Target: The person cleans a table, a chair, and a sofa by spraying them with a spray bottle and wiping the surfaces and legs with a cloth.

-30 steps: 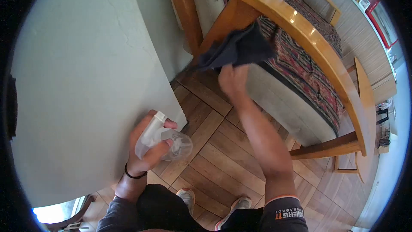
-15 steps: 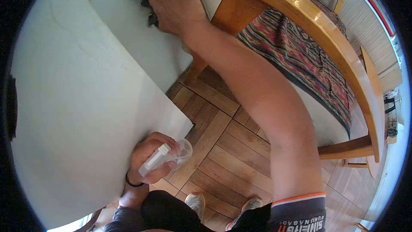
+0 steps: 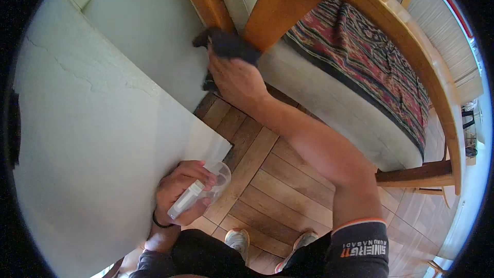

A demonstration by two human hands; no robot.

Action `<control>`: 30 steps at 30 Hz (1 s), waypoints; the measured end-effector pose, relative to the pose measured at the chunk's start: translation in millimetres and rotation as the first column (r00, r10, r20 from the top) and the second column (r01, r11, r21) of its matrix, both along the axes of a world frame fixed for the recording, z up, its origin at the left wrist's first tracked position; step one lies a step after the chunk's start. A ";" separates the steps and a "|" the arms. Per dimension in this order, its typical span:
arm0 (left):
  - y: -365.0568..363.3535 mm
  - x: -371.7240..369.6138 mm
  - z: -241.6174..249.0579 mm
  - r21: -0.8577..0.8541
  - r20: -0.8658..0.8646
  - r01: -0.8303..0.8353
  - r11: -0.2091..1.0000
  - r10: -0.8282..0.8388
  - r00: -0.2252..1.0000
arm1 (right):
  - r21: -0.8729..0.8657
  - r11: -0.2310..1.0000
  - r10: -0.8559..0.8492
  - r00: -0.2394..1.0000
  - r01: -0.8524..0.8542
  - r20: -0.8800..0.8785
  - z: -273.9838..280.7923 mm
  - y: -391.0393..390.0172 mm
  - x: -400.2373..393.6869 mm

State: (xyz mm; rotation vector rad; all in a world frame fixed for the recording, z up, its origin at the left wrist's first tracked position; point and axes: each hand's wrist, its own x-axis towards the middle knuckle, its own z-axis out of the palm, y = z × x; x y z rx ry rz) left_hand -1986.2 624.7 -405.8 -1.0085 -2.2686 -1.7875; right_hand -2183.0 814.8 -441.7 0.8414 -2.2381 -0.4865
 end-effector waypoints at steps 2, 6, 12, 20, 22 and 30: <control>-0.5 -2.2 -3.4 0.008 -0.025 -0.001 1.000 0.001 1.000 | -0.109 0.994 -0.004 0.988 -0.013 -0.157 57.7 -7.7 -5.5; 0.6 -2.6 -2.7 0.008 -0.016 -0.001 1.000 0.001 1.000 | -0.314 0.949 -0.010 0.989 -0.038 -0.148 129.2 -14.2 -18.9; 5.3 0.5 -3.3 0.032 -0.011 -0.066 0.997 0.067 0.998 | -0.173 0.977 -0.136 0.988 0.121 -0.079 61.7 27.7 29.8; 5.0 -1.6 -8.2 0.019 -0.041 -0.059 0.998 0.060 0.997 | 0.278 0.956 -0.099 0.995 0.093 0.007 -149.9 12.2 -30.3; 4.5 0.0 -8.8 0.013 -0.037 -0.067 0.998 0.068 0.997 | 0.346 0.933 -0.151 0.981 0.100 0.123 -178.7 -15.2 -36.6; 9.1 3.4 -8.1 -0.023 -0.006 -0.136 0.990 0.136 0.991 | 0.026 0.974 -0.215 0.955 0.225 -0.204 -94.5 12.3 -3.4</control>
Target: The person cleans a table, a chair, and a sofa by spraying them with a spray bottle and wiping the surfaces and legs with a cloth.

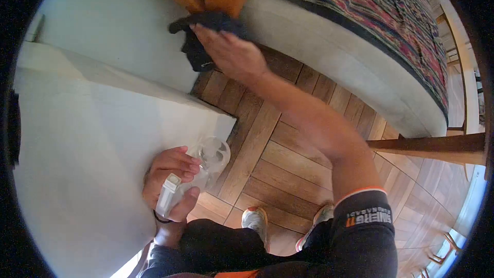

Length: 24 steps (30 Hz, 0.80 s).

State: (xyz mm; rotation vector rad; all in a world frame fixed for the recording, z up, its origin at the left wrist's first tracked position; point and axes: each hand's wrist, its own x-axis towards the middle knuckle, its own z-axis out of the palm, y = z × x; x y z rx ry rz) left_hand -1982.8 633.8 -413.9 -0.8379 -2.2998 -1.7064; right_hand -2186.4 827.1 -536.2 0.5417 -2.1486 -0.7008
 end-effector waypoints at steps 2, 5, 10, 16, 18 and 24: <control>1.3 -1.3 -1.4 -0.021 -0.023 -0.027 0.999 0.027 0.999 | -0.120 0.984 0.123 0.991 -0.129 -0.051 17.0 19.3 5.2; 5.3 -1.0 -4.7 -0.021 -0.045 -0.084 0.996 0.083 0.996 | -0.100 0.988 0.136 0.974 -0.120 0.183 -36.6 8.3 -14.7; 4.3 1.9 -9.2 -0.031 -0.039 -0.104 0.994 0.103 0.994 | 0.300 0.939 0.032 0.912 -0.167 0.408 -160.4 -37.1 -51.0; 0.8 1.8 -8.8 -0.118 0.004 -0.069 0.991 0.070 0.998 | -0.279 0.954 0.182 0.528 0.110 0.830 -204.6 -66.9 -44.2; 4.8 1.6 -12.8 -0.109 -0.018 -0.107 0.988 0.105 0.994 | -0.341 0.939 0.257 0.565 0.046 0.784 -181.8 -41.9 -18.1; 5.2 0.3 -14.1 -0.166 -0.036 -0.119 0.979 0.115 0.993 | -0.200 -0.527 0.812 0.559 0.826 0.167 -166.7 18.0 -14.2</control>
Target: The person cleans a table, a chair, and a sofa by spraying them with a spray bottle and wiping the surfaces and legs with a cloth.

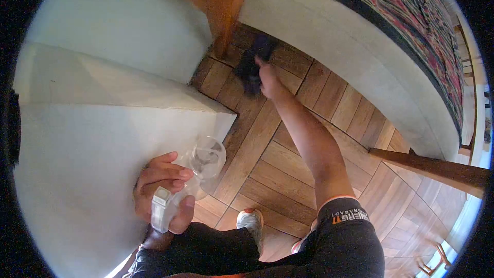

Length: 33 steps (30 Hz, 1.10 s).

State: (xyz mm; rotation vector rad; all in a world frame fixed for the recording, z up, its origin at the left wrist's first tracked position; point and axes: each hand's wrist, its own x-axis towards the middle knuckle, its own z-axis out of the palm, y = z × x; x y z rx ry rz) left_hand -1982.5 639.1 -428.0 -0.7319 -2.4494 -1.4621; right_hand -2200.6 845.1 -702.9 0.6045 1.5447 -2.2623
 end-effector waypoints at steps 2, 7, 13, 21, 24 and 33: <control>1.1 -0.5 0.0 -0.005 -0.012 -0.006 1.000 0.006 1.000 | -0.431 0.874 -0.174 0.973 0.223 0.151 6.2 3.0 -23.8; 2.3 -0.1 -3.5 0.009 -0.035 -0.016 1.000 0.016 0.999 | -0.550 0.812 -0.180 0.980 0.194 0.081 36.9 -47.3 -51.1; 1.7 0.4 -17.6 -0.057 -0.166 -0.047 0.997 0.037 0.985 | -0.606 0.795 0.079 0.996 -0.043 0.033 87.6 16.6 47.8; -12.3 13.3 -28.3 -0.035 -0.063 -0.132 0.991 0.130 0.990 | 0.217 0.911 0.305 0.928 -0.350 0.215 161.8 151.8 249.4; -11.2 8.4 -30.0 0.036 -0.136 -0.059 0.998 0.064 0.989 | -0.004 0.998 -0.066 0.989 0.067 0.133 142.3 217.3 334.3; 16.6 26.5 -9.0 0.178 0.076 -0.286 0.941 0.277 0.958 | 0.197 0.327 -0.840 0.380 0.924 -0.388 153.9 345.0 437.7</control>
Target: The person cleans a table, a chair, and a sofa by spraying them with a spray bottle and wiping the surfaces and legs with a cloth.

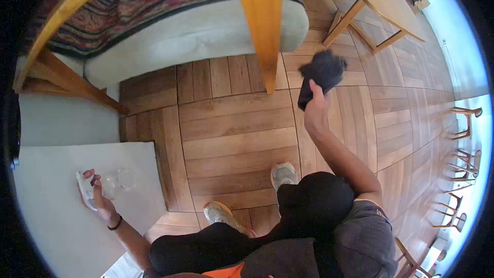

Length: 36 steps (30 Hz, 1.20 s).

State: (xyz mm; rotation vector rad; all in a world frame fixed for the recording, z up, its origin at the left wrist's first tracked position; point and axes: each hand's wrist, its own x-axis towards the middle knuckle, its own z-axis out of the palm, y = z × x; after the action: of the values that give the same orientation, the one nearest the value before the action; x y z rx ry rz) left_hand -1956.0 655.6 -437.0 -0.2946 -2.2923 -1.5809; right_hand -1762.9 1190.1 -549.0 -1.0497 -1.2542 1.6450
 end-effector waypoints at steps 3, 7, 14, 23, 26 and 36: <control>14.3 16.0 30.8 -0.043 0.014 0.083 0.996 -0.083 0.996 | 0.621 0.769 0.193 0.981 -0.151 0.000 28.7 24.7 -44.0; 53.0 35.1 79.7 -0.151 0.043 0.183 0.971 -0.179 0.983 | 0.880 0.473 0.353 0.924 -0.044 -0.144 149.0 34.5 -143.0; 67.5 116.7 137.1 -0.156 0.089 0.156 0.975 -0.144 0.986 | 0.843 0.514 0.674 0.683 -0.158 -0.283 65.4 113.4 -183.8; 85.0 108.0 103.7 -0.171 0.196 0.126 0.977 -0.091 0.976 | 0.162 0.625 0.732 0.500 -0.764 -0.463 123.4 110.3 -222.3; 100.9 102.1 102.4 -0.213 0.176 0.085 0.973 -0.047 0.983 | 0.070 0.579 0.663 0.420 -0.812 -0.620 112.5 116.4 -257.1; 67.5 91.4 83.5 -0.127 0.149 0.138 0.982 -0.119 0.982 | 0.498 0.704 0.710 0.513 -0.506 -0.483 106.0 71.2 -169.7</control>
State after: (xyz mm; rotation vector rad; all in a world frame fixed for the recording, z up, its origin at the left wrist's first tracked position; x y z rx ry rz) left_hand -1864.6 723.1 -353.5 -0.3839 -2.5432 -1.5521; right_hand -1932.6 1261.3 -443.1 0.2669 -1.3811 1.9944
